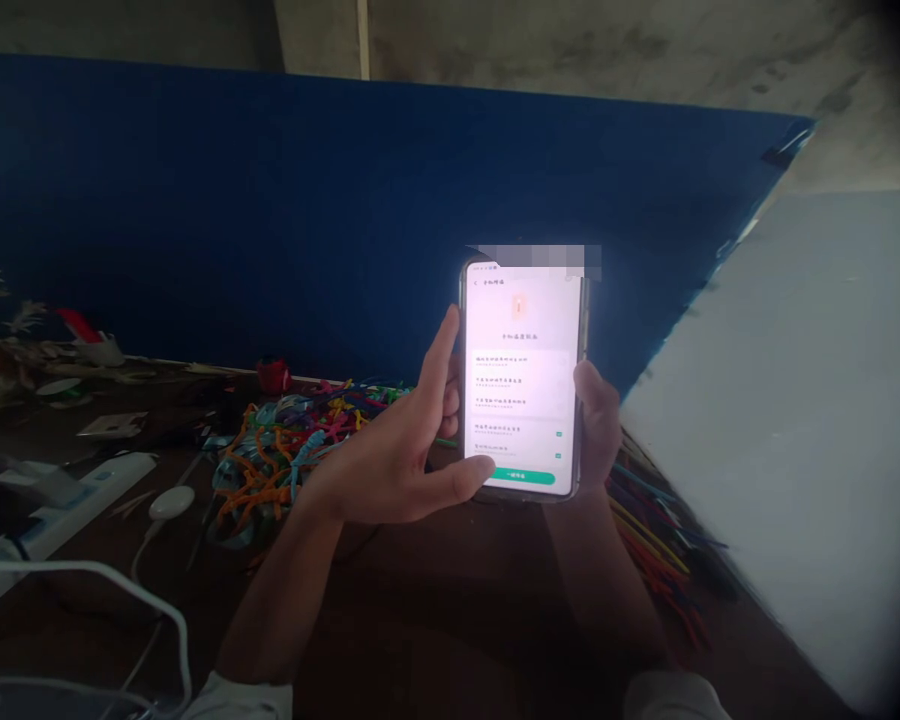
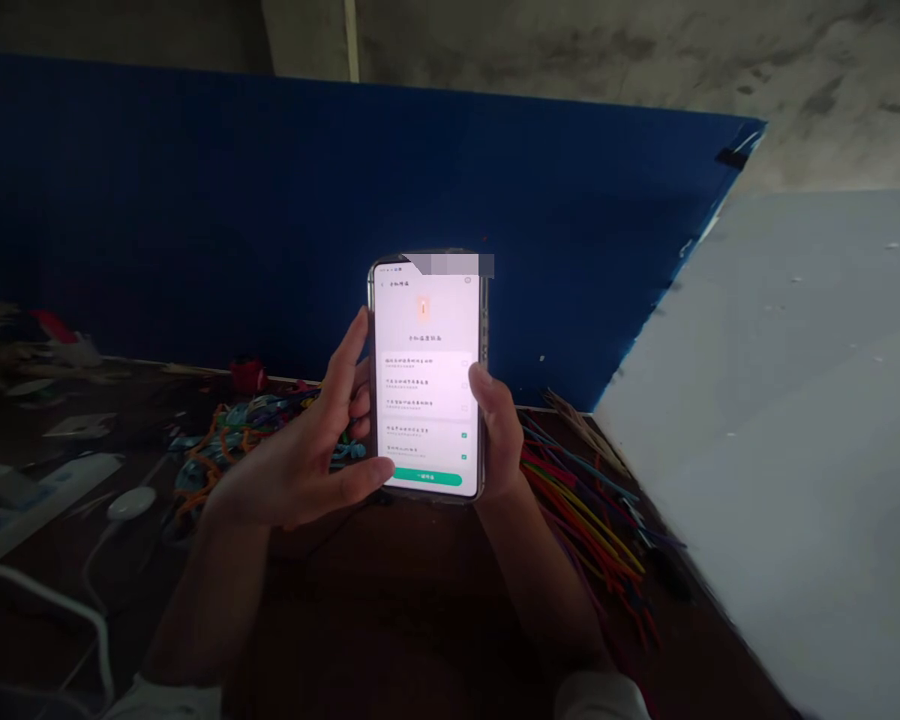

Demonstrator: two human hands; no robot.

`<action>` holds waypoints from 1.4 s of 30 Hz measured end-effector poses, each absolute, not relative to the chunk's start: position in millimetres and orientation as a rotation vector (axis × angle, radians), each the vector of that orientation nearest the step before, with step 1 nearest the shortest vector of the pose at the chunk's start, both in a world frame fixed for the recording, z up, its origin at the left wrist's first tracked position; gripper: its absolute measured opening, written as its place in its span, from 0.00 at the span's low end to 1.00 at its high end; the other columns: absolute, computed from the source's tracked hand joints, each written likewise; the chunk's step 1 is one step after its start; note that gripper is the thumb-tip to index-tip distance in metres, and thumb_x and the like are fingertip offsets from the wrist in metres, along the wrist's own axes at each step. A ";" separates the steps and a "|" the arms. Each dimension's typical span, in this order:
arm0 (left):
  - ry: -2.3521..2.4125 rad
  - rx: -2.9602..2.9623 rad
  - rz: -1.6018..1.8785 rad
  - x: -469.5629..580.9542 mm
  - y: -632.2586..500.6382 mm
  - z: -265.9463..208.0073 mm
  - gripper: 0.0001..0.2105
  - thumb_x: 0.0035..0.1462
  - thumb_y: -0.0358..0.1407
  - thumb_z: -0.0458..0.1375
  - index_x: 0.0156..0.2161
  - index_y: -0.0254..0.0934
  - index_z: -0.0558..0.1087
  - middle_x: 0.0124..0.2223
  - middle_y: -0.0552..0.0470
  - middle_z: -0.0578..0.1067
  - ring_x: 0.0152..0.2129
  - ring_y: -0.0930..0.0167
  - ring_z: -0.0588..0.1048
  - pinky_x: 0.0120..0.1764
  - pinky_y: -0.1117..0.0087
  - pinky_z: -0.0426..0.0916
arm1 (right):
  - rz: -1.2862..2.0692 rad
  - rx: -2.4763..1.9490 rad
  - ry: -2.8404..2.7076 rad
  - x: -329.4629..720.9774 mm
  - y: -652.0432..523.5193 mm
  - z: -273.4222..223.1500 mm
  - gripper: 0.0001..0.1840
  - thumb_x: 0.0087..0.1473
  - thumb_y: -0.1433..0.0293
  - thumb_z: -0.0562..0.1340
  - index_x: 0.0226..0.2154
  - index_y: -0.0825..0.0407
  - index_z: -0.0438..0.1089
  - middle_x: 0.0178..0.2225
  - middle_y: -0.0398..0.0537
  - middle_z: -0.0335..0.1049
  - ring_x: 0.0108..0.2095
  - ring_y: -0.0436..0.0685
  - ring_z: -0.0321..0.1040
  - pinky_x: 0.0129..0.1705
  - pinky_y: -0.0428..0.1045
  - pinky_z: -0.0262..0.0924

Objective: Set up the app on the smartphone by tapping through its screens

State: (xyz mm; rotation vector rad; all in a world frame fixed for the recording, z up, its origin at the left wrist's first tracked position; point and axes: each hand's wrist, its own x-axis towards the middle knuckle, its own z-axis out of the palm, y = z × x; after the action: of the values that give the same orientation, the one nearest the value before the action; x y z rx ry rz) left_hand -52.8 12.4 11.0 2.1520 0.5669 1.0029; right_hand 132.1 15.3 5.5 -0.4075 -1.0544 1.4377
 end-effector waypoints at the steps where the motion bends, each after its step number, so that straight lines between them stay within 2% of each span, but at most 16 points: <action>1: 0.578 2.157 0.996 -52.5 12.3 11.5 0.55 0.61 0.41 0.63 0.71 0.49 0.19 0.43 0.50 0.64 0.35 0.69 0.62 0.41 0.65 0.67 | 1.471 -0.406 -1.066 131.4 15.1 6.1 0.22 0.53 0.47 0.60 0.41 0.42 0.77 0.44 0.47 0.80 0.57 0.68 0.71 0.53 0.62 0.72; 7: 0.623 2.166 0.978 -51.7 10.5 12.5 0.57 0.60 0.41 0.64 0.71 0.48 0.18 0.41 0.50 0.64 0.35 0.69 0.63 0.38 0.66 0.66 | 1.445 -0.396 -1.055 126.6 18.3 5.4 0.26 0.52 0.44 0.58 0.43 0.41 0.77 0.42 0.49 0.80 0.56 0.69 0.72 0.52 0.66 0.71; 16: 0.598 2.192 1.034 -51.1 8.1 9.4 0.59 0.58 0.39 0.66 0.71 0.49 0.19 0.47 0.48 0.65 0.34 0.72 0.62 0.38 0.69 0.68 | 1.405 -0.406 -1.091 130.4 21.3 -0.2 0.29 0.54 0.43 0.56 0.46 0.43 0.77 0.44 0.49 0.79 0.58 0.69 0.70 0.52 0.67 0.72; 22: 0.630 2.153 1.016 -48.6 7.0 10.6 0.57 0.60 0.39 0.65 0.71 0.49 0.19 0.45 0.48 0.67 0.34 0.72 0.63 0.36 0.70 0.67 | 1.426 -0.378 -1.124 129.0 21.4 2.9 0.29 0.51 0.44 0.59 0.44 0.44 0.78 0.44 0.50 0.79 0.60 0.70 0.68 0.54 0.66 0.70; 27: 0.615 2.145 1.010 -48.1 8.5 11.1 0.58 0.60 0.40 0.65 0.70 0.50 0.18 0.51 0.45 0.67 0.34 0.72 0.64 0.37 0.69 0.67 | 1.390 -0.367 -1.151 128.1 23.1 4.3 0.26 0.52 0.44 0.59 0.41 0.42 0.79 0.43 0.49 0.79 0.60 0.69 0.68 0.55 0.67 0.70; 36: 0.669 2.184 1.048 -48.7 16.4 6.9 0.60 0.57 0.44 0.68 0.71 0.53 0.20 0.44 0.48 0.66 0.33 0.70 0.64 0.34 0.67 0.67 | 1.425 -0.302 -1.103 126.9 27.3 0.1 0.22 0.54 0.47 0.58 0.41 0.41 0.77 0.40 0.51 0.79 0.59 0.70 0.69 0.53 0.70 0.71; 42: 0.584 2.140 1.009 -49.5 16.1 8.5 0.57 0.61 0.43 0.65 0.71 0.49 0.18 0.49 0.46 0.67 0.37 0.69 0.65 0.40 0.65 0.68 | 1.387 -0.273 -1.156 126.6 28.6 1.7 0.22 0.54 0.46 0.59 0.40 0.42 0.77 0.40 0.51 0.79 0.58 0.70 0.69 0.52 0.69 0.72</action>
State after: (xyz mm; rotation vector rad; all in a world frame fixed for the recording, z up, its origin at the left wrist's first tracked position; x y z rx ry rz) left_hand -49.5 16.1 8.5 2.1404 0.5836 1.0087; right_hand 126.6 28.6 1.7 -0.2727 -1.1561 1.3865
